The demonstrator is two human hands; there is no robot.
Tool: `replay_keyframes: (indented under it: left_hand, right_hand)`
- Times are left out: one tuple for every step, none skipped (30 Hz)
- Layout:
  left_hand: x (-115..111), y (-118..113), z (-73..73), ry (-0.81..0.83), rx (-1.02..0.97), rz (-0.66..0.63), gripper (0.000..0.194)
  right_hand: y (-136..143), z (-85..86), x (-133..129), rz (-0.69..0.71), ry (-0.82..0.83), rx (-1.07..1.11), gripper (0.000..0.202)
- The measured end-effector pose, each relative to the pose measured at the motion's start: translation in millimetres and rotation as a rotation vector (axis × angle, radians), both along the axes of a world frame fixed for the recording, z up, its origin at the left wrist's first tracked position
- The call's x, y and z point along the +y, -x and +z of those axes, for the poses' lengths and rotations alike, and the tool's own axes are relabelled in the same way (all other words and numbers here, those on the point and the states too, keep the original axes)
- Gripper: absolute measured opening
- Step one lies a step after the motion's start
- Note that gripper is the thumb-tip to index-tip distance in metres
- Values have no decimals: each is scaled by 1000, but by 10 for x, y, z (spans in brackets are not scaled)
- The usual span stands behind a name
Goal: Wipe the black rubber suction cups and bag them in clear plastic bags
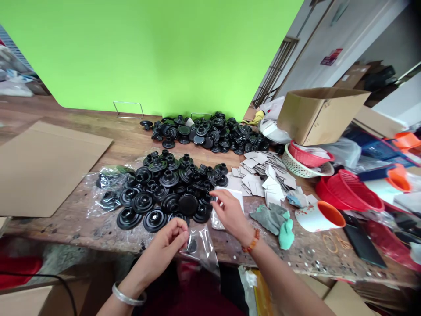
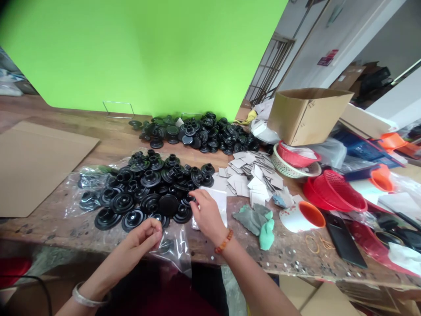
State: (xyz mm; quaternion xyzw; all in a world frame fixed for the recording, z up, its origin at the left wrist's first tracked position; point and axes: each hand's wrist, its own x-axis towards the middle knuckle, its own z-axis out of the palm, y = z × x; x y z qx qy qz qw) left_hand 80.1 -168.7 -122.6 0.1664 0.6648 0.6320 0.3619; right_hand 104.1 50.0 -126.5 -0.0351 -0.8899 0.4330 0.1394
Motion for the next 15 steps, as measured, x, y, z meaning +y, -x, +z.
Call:
replay_keyframes:
  left_hand:
    - [14,7,4,11,37,-5,17]
    - [25,11,9,19,67,-12,16]
    - [32,14,14,23,93,-16,15]
    - [35,14,20,26,119,-18,15]
    - [35,14,26,30,144,-18,15]
    - [32,12,34,38,172,-14,15]
    - [31,10,42,52,202,-8,15]
    - [33,7,52,74,235,2,15]
    - [41,3,65,99,276,14,15]
    - [57,-2,79,121,324,23,14]
    - [82,-9,97,135,376,26,14]
    - [114,-17,116,141,429,21,14]
    - [152,-28,135,139,478,10,15]
    - [191,-40,153,132,519,-4,15]
    - [228,-54,168,124,552,-17,15]
  right_hand:
    - [77,-54,35,4,-109,49,32]
    - [145,-108,65,25,-184,61,38]
    - [197,-154,90,50,-229,55,41]
    - [232,-183,112,72,-252,45,42]
    - [247,-190,132,77,-261,40,42]
    - [243,-173,148,64,-262,43,42]
    - [220,-131,161,37,-259,51,42]
    - [182,-67,168,-4,-249,66,40]
    - [134,13,165,-55,-225,86,37]
    - [81,103,151,-107,-175,99,31]
    - [26,196,125,-145,-88,90,25]
    - [-25,282,87,-164,34,52,18]
    - [-69,356,40,-165,178,-11,17]
    - [-105,412,-12,-151,323,-88,20]
    - [-131,448,-61,-133,446,-160,25]
